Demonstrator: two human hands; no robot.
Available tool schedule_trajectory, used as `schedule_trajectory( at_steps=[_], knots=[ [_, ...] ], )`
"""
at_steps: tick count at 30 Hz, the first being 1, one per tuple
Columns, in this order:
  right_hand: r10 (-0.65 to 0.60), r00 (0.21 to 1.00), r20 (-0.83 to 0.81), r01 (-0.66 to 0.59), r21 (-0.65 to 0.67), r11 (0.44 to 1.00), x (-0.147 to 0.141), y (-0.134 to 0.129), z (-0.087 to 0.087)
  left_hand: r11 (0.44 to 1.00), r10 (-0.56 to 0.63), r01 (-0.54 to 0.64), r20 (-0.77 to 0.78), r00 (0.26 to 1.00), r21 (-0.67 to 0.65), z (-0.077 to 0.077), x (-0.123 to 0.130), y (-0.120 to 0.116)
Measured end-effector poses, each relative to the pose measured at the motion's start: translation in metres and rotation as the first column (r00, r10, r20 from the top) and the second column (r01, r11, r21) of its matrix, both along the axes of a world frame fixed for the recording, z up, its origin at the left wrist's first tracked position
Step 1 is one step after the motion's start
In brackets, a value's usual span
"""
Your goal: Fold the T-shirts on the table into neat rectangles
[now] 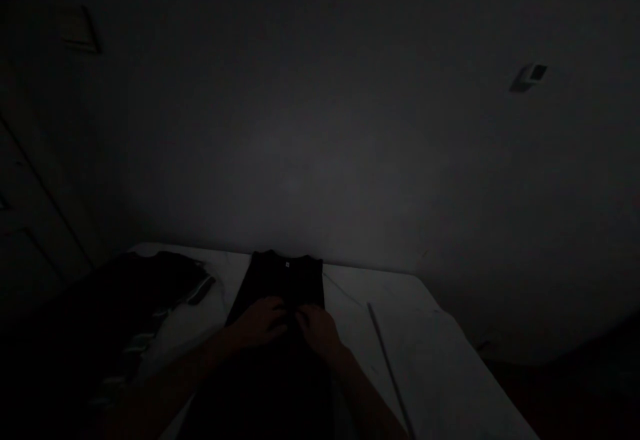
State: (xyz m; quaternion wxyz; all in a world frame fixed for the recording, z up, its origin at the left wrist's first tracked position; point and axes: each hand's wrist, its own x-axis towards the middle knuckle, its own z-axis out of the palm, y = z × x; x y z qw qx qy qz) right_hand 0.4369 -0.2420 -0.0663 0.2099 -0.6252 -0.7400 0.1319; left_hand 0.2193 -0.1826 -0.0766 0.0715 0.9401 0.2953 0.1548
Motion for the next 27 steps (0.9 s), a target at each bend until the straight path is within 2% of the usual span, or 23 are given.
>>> schedule_trajectory(
  at_steps=[2, 4, 6, 9, 13, 17, 21, 27],
  knots=[
    [-0.050, 0.999, -0.007, 0.050, 0.015, 0.999, 0.001, 0.015, 0.006, 0.998, 0.061, -0.058, 0.108, 0.992, -0.023, -0.003, -0.004, 0.004],
    [-0.062, 0.998, -0.003, 0.062, 0.038, 0.997, -0.005, 0.038, 0.014, 0.969, 0.246, -0.244, 0.122, 0.962, -0.031, -0.002, -0.011, 0.015],
    [-0.035, 0.999, 0.002, 0.035, 0.036, 0.999, -0.018, 0.068, 0.023, 0.898, 0.440, -0.440, 0.050, 0.897, -0.012, 0.001, -0.020, 0.035],
    [-0.002, 1.000, 0.006, 0.002, 0.015, 1.000, -0.050, 0.116, 0.030, 0.810, 0.587, -0.586, -0.025, 0.810, 0.027, 0.008, -0.036, 0.067],
    [-0.003, 1.000, 0.006, 0.003, 0.028, 1.000, -0.095, 0.174, 0.029, 0.749, 0.662, -0.661, 0.001, 0.750, 0.048, 0.007, -0.049, 0.092],
    [0.002, 1.000, 0.011, -0.002, 0.008, 1.000, -0.123, 0.215, 0.019, 0.715, 0.695, -0.696, 0.034, 0.718, 0.067, -0.012, -0.048, 0.094],
    [-0.025, 0.999, 0.023, 0.026, -0.046, 0.999, -0.132, 0.241, 0.004, 0.708, 0.700, -0.703, 0.064, 0.711, 0.074, -0.024, -0.045, 0.091],
    [0.031, 0.999, -0.026, -0.033, -0.116, 0.993, -0.124, 0.268, -0.007, 0.701, 0.712, -0.712, 0.032, 0.702, 0.040, -0.022, -0.046, 0.090]
  ],
)
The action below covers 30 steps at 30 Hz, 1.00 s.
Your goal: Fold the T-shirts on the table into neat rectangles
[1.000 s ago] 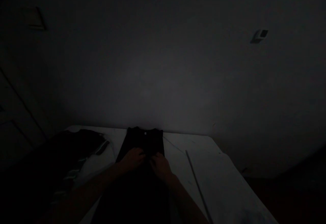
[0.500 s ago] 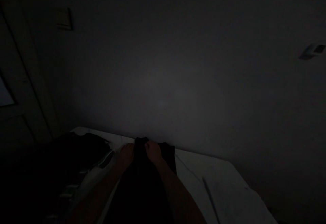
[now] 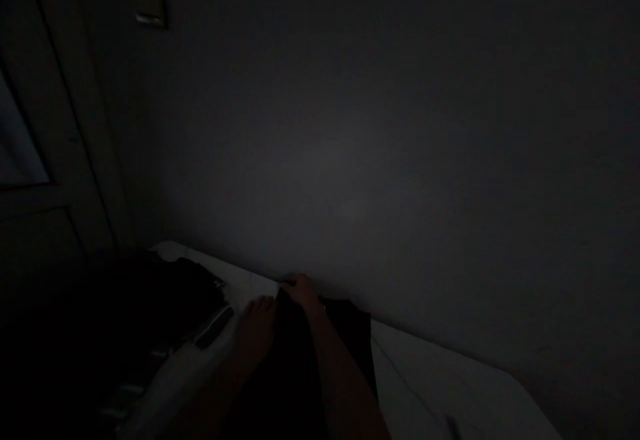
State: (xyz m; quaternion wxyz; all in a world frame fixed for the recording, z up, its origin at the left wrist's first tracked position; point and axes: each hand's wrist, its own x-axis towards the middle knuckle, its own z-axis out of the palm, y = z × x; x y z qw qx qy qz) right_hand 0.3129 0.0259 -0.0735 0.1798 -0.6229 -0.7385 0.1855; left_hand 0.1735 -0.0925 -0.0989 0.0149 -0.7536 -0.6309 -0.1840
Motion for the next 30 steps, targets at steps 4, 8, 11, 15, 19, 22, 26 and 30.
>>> schedule_trajectory(
  at_steps=[4, 8, 11, 15, 19, 22, 26, 30],
  knots=[
    [0.070, 0.993, -0.091, -0.072, -0.020, 0.997, 0.002, 0.016, -0.005, 0.999, -0.013, 0.012, -0.027, 1.000, -0.048, 0.005, -0.002, -0.001],
    [0.121, 0.976, -0.183, -0.121, 0.011, 0.993, -0.001, 0.020, -0.013, 0.999, 0.002, -0.005, -0.050, 0.999, -0.053, 0.010, -0.002, -0.002],
    [0.143, 0.963, -0.226, -0.133, 0.058, 0.989, -0.004, 0.016, -0.017, 1.000, -0.005, 0.003, -0.064, 0.998, -0.027, 0.007, -0.001, -0.002],
    [0.160, 0.964, -0.214, -0.136, 0.122, 0.983, -0.006, 0.008, -0.018, 0.995, -0.101, 0.102, -0.073, 0.992, 0.016, -0.005, 0.000, -0.002],
    [0.141, 0.982, -0.122, -0.121, 0.161, 0.980, -0.005, -0.002, -0.013, 0.997, -0.068, 0.070, -0.048, 0.996, 0.040, -0.010, 0.002, -0.006],
    [0.102, 0.994, -0.048, -0.092, 0.170, 0.981, -0.004, -0.011, -0.009, 0.996, -0.054, 0.057, -0.039, 0.998, 0.064, -0.007, 0.005, -0.009],
    [0.063, 0.998, -0.009, -0.060, 0.179, 0.982, -0.001, -0.018, -0.005, 0.998, -0.031, 0.032, -0.028, 0.999, 0.059, -0.005, 0.006, -0.011],
    [0.118, 0.993, -0.021, -0.113, 0.161, 0.980, 0.009, -0.020, 0.001, 0.998, -0.031, 0.032, -0.008, 0.999, 0.060, -0.005, 0.005, -0.012]
  ],
)
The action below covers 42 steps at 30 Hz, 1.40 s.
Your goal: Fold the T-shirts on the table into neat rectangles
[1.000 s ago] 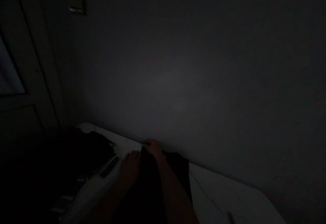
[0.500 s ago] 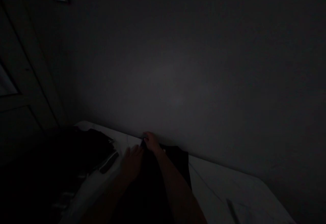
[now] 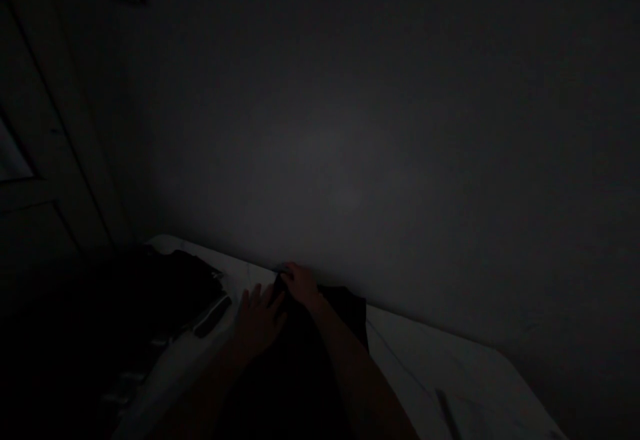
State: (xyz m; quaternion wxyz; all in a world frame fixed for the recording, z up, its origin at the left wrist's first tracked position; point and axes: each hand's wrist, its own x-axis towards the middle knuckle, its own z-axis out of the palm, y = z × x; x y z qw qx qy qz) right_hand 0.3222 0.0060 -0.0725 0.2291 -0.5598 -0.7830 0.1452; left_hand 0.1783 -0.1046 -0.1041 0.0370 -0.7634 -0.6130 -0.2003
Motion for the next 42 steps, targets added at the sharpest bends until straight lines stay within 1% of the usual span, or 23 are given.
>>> schedule_trajectory(
  at_steps=[2, 3, 5, 8, 10, 11, 14, 17, 20, 26, 33, 37, 42],
  knots=[
    [0.044, 0.999, -0.027, -0.045, -0.022, 0.999, 0.008, 0.000, 0.004, 1.000, -0.002, 0.002, -0.002, 1.000, -0.004, 0.000, 0.000, 0.001],
    [0.048, 0.998, -0.036, -0.049, -0.023, 0.999, 0.013, 0.000, 0.006, 1.000, -0.005, 0.005, -0.011, 1.000, -0.001, -0.001, 0.000, 0.002],
    [0.017, 0.999, -0.035, -0.017, -0.003, 1.000, 0.023, -0.002, 0.010, 0.999, -0.036, 0.037, -0.043, 0.998, 0.018, 0.000, 0.002, 0.005],
    [-0.045, 0.999, 0.010, 0.045, 0.028, 0.999, 0.039, -0.011, 0.014, 0.988, -0.150, 0.153, -0.094, 0.984, 0.031, 0.001, 0.004, 0.008],
    [-0.048, 0.998, 0.050, 0.047, 0.012, 0.999, 0.049, -0.024, 0.013, 0.980, -0.201, 0.201, -0.092, 0.975, -0.002, 0.002, 0.005, 0.008],
    [-0.045, 0.996, 0.073, 0.045, 0.002, 0.999, 0.053, -0.031, 0.011, 0.978, -0.206, 0.206, -0.086, 0.975, -0.017, 0.002, 0.005, 0.007],
    [-0.048, 0.991, 0.128, 0.050, -0.013, 0.999, 0.060, -0.051, 0.002, 0.983, -0.183, 0.182, -0.083, 0.980, -0.018, 0.001, 0.006, 0.004],
    [-0.086, 0.977, 0.194, 0.090, -0.014, 0.996, 0.060, -0.058, -0.004, 0.984, -0.179, 0.180, -0.105, 0.978, -0.001, -0.002, 0.006, 0.003],
    [-0.120, 0.961, 0.249, 0.129, -0.022, 0.991, 0.059, -0.054, -0.003, 0.981, -0.194, 0.196, -0.121, 0.974, 0.004, -0.003, 0.005, 0.004],
    [-0.083, 0.966, 0.244, 0.095, -0.036, 0.995, 0.057, -0.049, 0.007, 0.979, -0.196, 0.201, -0.116, 0.974, 0.029, -0.003, 0.004, 0.003],
    [-0.047, 0.972, 0.232, 0.066, -0.077, 0.995, 0.057, -0.052, 0.004, 0.979, -0.198, 0.202, -0.103, 0.975, 0.028, -0.001, 0.005, 0.002],
    [-0.055, 0.969, 0.240, 0.077, -0.083, 0.994, 0.054, -0.053, 0.008, 0.980, -0.197, 0.199, -0.100, 0.975, 0.014, 0.002, 0.004, 0.001],
    [-0.084, 0.964, 0.252, 0.100, -0.050, 0.994, 0.055, -0.060, 0.015, 0.980, -0.197, 0.199, -0.091, 0.976, 0.009, 0.004, 0.004, 0.001]
  ],
)
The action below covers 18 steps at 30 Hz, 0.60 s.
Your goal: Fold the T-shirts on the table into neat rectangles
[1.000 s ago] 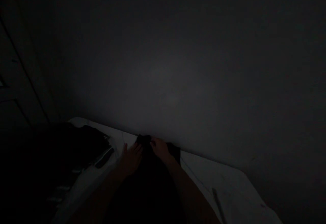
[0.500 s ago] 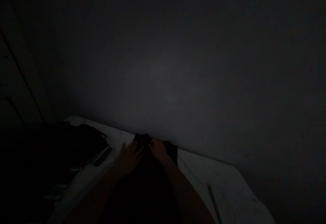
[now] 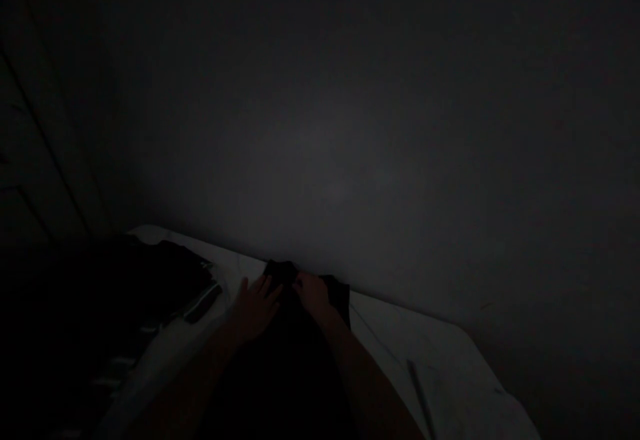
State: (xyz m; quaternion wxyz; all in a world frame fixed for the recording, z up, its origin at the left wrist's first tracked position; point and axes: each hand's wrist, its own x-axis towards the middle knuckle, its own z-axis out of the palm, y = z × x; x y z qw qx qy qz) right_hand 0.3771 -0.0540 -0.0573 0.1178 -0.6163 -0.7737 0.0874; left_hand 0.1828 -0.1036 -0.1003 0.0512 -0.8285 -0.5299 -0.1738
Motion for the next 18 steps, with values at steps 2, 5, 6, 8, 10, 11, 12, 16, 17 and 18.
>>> schedule_trajectory(
  at_steps=[2, 5, 6, 8, 10, 11, 12, 16, 17, 18],
  knots=[
    [-0.001, 1.000, 0.000, 0.001, 0.014, 1.000, 0.0003, -0.0018, 0.0000, 1.000, 0.007, -0.007, 0.004, 1.000, -0.011, 0.0004, 0.0006, 0.0004],
    [-0.007, 1.000, -0.005, 0.007, 0.024, 1.000, 0.0009, -0.0020, -0.0026, 1.000, 0.012, -0.011, 0.010, 1.000, -0.018, 0.0004, 0.0017, 0.0006],
    [-0.011, 1.000, -0.003, 0.011, 0.020, 1.000, 0.0013, -0.0016, -0.0037, 1.000, 0.016, -0.016, 0.012, 1.000, -0.016, 0.0003, 0.0020, 0.0005],
    [-0.019, 1.000, 0.007, 0.019, 0.005, 1.000, 0.0028, -0.0011, -0.0052, 1.000, 0.025, -0.025, 0.010, 1.000, -0.009, -0.0002, 0.0023, 0.0002],
    [-0.025, 0.999, 0.029, 0.025, -0.010, 1.000, 0.0048, -0.0015, -0.0056, 1.000, 0.029, -0.029, 0.002, 1.000, -0.009, -0.0009, 0.0022, 0.0001],
    [-0.030, 0.999, 0.043, 0.030, -0.017, 0.999, 0.0059, -0.0021, -0.0054, 0.999, 0.030, -0.030, -0.001, 1.000, -0.011, -0.0012, 0.0020, 0.0002],
    [-0.035, 0.998, 0.059, 0.037, -0.024, 0.999, 0.0069, -0.0030, -0.0049, 1.000, 0.028, -0.028, -0.001, 1.000, -0.015, -0.0013, 0.0017, 0.0005],
    [-0.063, 0.990, 0.126, 0.069, -0.040, 0.997, 0.0071, -0.0072, -0.0032, 0.998, 0.029, -0.029, 0.008, 1.000, -0.053, 0.0012, 0.0014, 0.0031],
    [-0.071, 0.988, 0.140, 0.077, -0.040, 0.996, 0.0059, -0.0084, -0.0032, 0.998, 0.026, -0.025, 0.012, 1.000, -0.062, 0.0024, 0.0017, 0.0039],
    [-0.080, 0.985, 0.153, 0.087, -0.038, 0.996, 0.0042, -0.0095, -0.0034, 0.998, 0.012, -0.010, 0.016, 1.000, -0.067, 0.0036, 0.0022, 0.0046]
  ],
)
